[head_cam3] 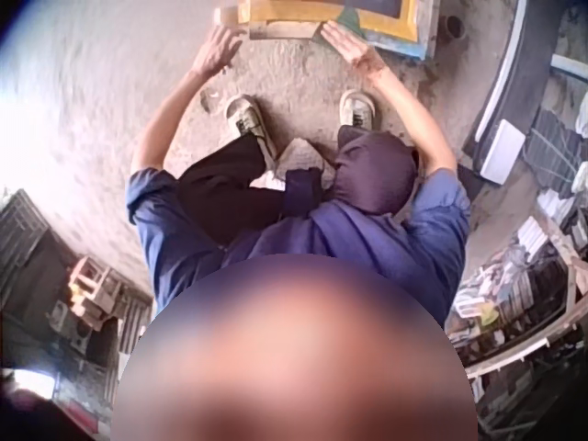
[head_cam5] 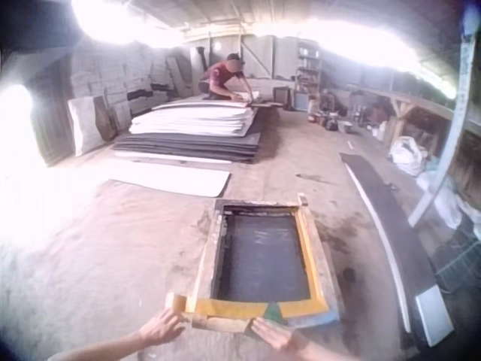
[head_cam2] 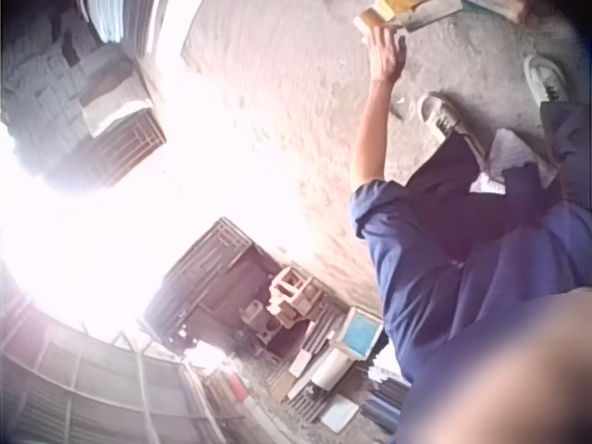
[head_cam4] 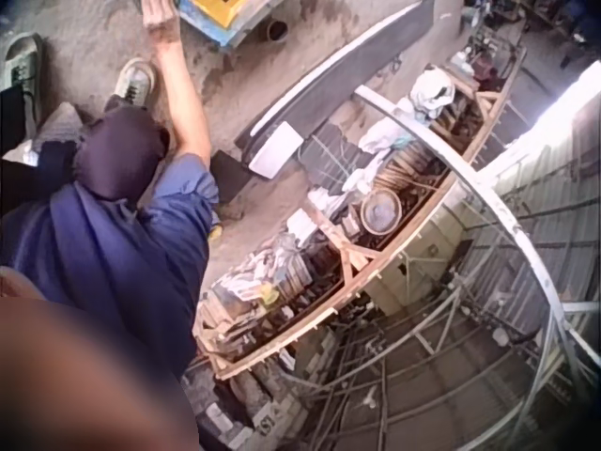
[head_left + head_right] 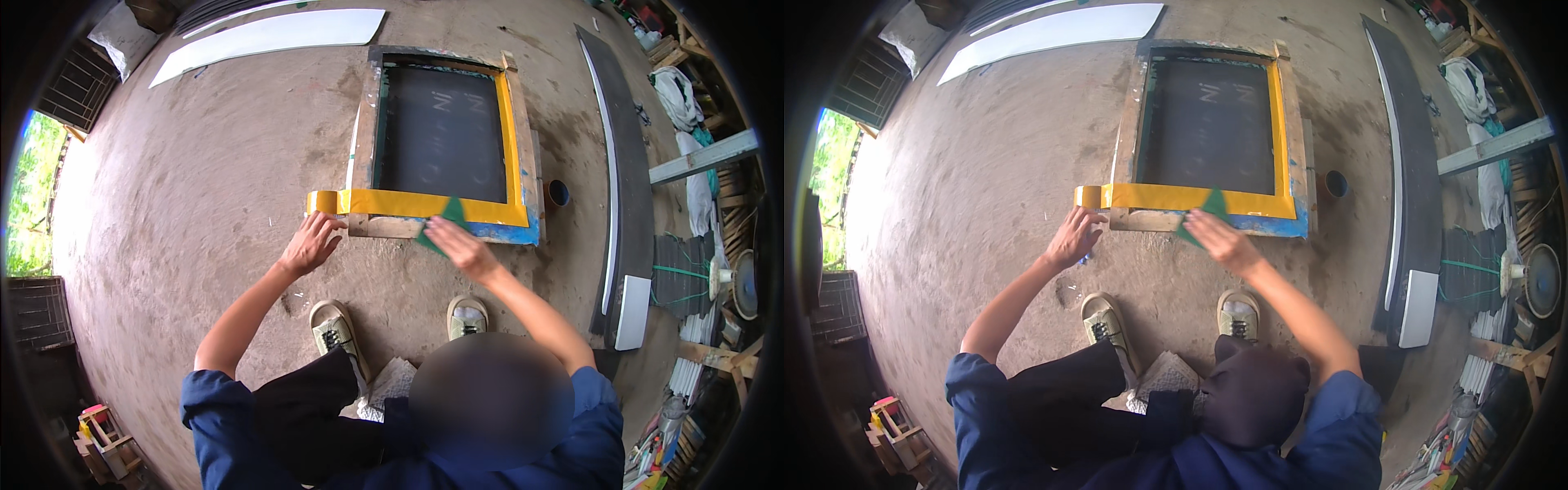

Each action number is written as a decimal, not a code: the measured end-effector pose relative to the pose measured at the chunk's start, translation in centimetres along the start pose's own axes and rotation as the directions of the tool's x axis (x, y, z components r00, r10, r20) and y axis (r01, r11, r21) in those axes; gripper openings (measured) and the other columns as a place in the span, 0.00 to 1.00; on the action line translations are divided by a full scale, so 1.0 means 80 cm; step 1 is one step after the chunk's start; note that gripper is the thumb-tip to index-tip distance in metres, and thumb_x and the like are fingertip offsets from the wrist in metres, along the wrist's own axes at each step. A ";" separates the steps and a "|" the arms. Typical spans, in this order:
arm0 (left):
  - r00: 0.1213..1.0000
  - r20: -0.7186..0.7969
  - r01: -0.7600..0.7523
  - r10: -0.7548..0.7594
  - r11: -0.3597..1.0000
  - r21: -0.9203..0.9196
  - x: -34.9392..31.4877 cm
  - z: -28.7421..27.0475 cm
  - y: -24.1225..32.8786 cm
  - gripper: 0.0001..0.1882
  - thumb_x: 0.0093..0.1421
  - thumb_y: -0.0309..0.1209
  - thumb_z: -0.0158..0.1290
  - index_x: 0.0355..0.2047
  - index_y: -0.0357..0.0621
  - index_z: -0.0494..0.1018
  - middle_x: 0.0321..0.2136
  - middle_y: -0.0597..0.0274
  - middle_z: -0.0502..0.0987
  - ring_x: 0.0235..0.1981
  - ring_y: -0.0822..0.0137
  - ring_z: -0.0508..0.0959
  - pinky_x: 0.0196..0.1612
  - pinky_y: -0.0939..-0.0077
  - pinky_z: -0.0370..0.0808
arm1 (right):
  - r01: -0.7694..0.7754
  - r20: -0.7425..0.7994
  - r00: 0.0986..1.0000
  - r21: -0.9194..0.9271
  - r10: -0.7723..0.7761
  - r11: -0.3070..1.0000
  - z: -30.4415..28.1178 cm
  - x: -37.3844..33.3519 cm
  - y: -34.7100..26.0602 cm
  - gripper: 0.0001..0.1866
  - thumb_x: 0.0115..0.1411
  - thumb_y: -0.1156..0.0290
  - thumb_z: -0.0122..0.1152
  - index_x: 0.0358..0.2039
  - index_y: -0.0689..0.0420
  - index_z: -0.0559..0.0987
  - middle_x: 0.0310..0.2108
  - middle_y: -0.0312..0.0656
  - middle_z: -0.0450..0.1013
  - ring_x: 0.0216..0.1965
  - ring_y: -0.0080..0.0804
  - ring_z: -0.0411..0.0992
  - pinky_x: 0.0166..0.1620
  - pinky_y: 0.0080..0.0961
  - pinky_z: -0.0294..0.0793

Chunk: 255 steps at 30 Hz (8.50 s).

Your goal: The person applies yellow masking tape around the edges of a rectangular frame lying on the floor. They measure, cut, and smooth the tape along each side, adjusting and overlapping pieces to cover the frame's perimeter.

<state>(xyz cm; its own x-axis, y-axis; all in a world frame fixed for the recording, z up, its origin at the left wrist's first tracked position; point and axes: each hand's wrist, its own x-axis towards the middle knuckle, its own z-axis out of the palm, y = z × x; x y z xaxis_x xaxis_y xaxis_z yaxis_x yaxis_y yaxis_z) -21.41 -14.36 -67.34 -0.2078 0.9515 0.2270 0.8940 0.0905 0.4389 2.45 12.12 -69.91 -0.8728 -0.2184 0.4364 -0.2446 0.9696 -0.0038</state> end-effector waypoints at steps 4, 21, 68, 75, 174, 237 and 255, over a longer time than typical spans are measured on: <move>1.000 -0.016 -0.010 0.010 1.000 0.008 0.005 0.003 0.000 0.16 0.55 0.28 0.54 0.45 0.47 0.66 0.38 0.57 0.68 0.44 0.54 0.68 0.49 0.61 0.67 | -0.173 0.120 0.974 -0.168 0.194 0.971 -0.088 -0.109 0.044 0.25 0.49 0.88 0.55 0.50 0.58 0.74 0.53 0.43 0.69 0.57 0.33 0.66 0.60 0.27 0.68; 0.997 0.059 -0.054 0.049 0.993 0.102 -0.003 0.001 0.022 0.24 0.52 0.28 0.56 0.50 0.48 0.65 0.47 0.58 0.67 0.51 0.57 0.67 0.54 0.61 0.65 | 0.314 -0.074 0.948 0.038 -0.310 0.949 0.034 0.087 -0.031 0.20 0.53 0.74 0.56 0.49 0.58 0.75 0.52 0.39 0.71 0.56 0.30 0.66 0.60 0.30 0.66; 0.977 0.139 -0.177 0.161 0.978 0.110 0.025 0.001 0.007 0.14 0.54 0.26 0.55 0.42 0.48 0.68 0.40 0.61 0.70 0.42 0.58 0.71 0.46 0.64 0.72 | -0.340 0.184 0.911 -0.171 0.369 0.925 -0.122 -0.191 0.083 0.28 0.48 0.87 0.54 0.52 0.58 0.72 0.55 0.40 0.68 0.56 0.33 0.67 0.58 0.26 0.70; 0.950 0.191 -0.286 0.249 0.937 0.200 0.048 0.008 0.032 0.17 0.53 0.28 0.56 0.44 0.47 0.68 0.42 0.61 0.69 0.46 0.60 0.69 0.48 0.65 0.67 | -0.656 -0.106 0.755 -0.096 0.647 0.749 -0.157 -0.201 0.079 0.38 0.48 0.96 0.41 0.59 0.54 0.65 0.61 0.39 0.60 0.62 0.35 0.58 0.62 0.30 0.64; 0.984 -0.150 -0.013 -0.096 0.803 -0.596 0.266 0.233 0.357 0.15 0.54 0.18 0.54 0.41 0.37 0.66 0.30 0.61 0.74 0.30 0.71 0.76 0.34 0.77 0.75 | -0.724 0.190 0.220 0.689 0.957 0.030 -0.185 -0.284 0.141 0.14 0.56 0.67 0.63 0.39 0.62 0.78 0.24 0.40 0.76 0.20 0.23 0.73 0.26 0.25 0.72; 0.959 0.282 0.007 0.026 0.993 -0.115 0.089 -0.010 0.150 0.11 0.56 0.30 0.54 0.40 0.47 0.70 0.36 0.60 0.70 0.44 0.61 0.70 0.48 0.64 0.70 | -0.607 0.065 0.731 0.517 0.680 0.604 -0.237 -0.014 0.091 0.07 0.59 0.73 0.56 0.37 0.60 0.74 0.26 0.45 0.73 0.29 0.35 0.74 0.35 0.29 0.72; 0.411 -0.369 0.898 -0.834 0.439 0.008 -0.119 0.125 -0.032 0.21 0.50 0.46 0.58 0.39 0.47 0.71 0.37 0.60 0.72 0.45 0.60 0.69 0.48 0.60 0.62 | -0.227 0.590 0.796 0.498 -0.135 0.837 0.047 0.197 -0.117 0.07 0.59 0.69 0.54 0.37 0.56 0.73 0.35 0.44 0.72 0.40 0.44 0.72 0.42 0.38 0.72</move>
<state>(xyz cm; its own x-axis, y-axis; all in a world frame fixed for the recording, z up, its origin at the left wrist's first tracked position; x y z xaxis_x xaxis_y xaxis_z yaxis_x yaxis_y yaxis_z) -17.77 -20.69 -79.28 -0.9771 0.2073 0.0481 0.2094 0.8969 0.3894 -10.60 -0.83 -66.42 -0.9111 -0.3696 -0.1827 -0.2168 0.8064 -0.5501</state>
